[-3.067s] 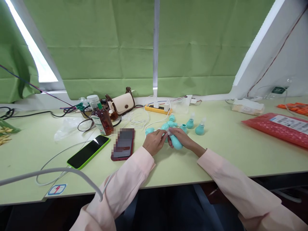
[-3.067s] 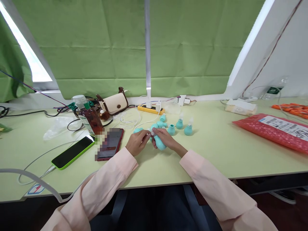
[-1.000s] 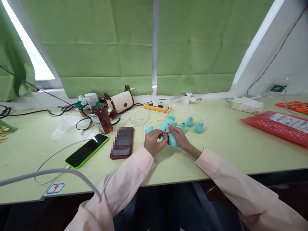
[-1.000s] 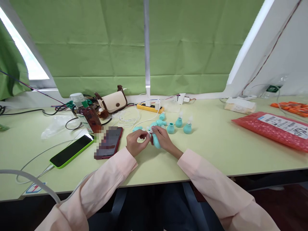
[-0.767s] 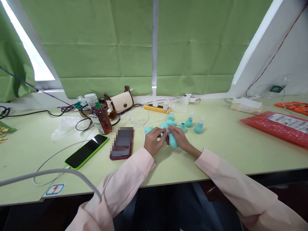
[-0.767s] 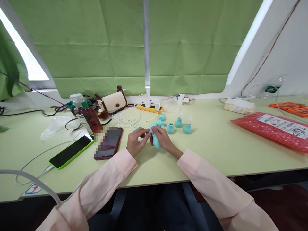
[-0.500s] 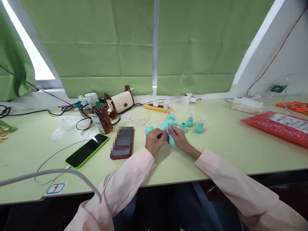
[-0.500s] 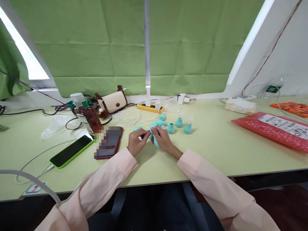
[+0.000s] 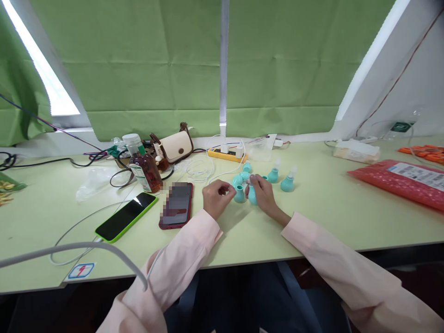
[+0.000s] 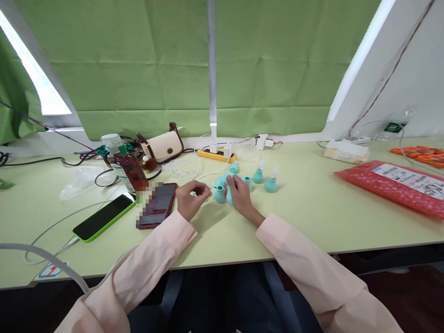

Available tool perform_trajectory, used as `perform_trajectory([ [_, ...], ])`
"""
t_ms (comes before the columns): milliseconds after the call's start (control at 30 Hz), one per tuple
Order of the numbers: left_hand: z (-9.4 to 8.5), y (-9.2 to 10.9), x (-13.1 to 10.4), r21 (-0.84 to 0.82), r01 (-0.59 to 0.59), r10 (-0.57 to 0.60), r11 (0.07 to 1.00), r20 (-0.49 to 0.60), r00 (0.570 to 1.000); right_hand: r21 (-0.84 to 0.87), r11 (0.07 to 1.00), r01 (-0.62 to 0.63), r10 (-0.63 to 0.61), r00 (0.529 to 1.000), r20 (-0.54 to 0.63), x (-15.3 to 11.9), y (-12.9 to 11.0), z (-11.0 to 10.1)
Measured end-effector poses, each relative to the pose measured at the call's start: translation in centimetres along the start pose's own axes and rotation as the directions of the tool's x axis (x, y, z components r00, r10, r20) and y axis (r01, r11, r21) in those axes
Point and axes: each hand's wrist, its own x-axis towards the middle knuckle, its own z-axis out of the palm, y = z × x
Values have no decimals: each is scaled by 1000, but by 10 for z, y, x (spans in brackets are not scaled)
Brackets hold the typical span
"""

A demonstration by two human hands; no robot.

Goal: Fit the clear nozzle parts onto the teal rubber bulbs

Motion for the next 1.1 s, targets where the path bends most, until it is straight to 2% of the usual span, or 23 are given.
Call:
perform_trajectory([
  [67,-7,-7,8,45,64,-66,997,30,997,58,998,-25,24,1000,5,4,0,-5],
  [167,-14,-18,18,116,112,-132,987,179,975,143,988,-65,52,994,95,6,-2,-10],
  [367,-11,-28,15,289,120,-250,950,470,847,214,966,-147,74,947,313,4,-8,-10],
  [467,-7,-28,13,325,111,-276,939,522,807,198,965,-170,78,912,403,4,-5,-10],
  [567,-9,-23,14,328,106,-266,939,492,829,165,970,-177,84,886,455,4,0,-10],
  [667,-14,-12,16,292,107,-230,950,427,874,125,977,-171,94,880,465,3,6,-8],
  [733,-15,-4,14,239,91,-189,967,429,883,102,981,-162,97,879,467,1,8,-6],
  [900,-7,8,4,25,74,-76,997,561,824,87,989,-122,67,880,469,-4,7,-2],
  [1000,-3,9,1,-109,146,-53,983,592,804,94,991,-92,40,890,455,-4,2,-2],
  [1100,-1,7,0,-215,244,-77,946,580,811,87,994,-65,16,881,472,-3,-3,-2],
])
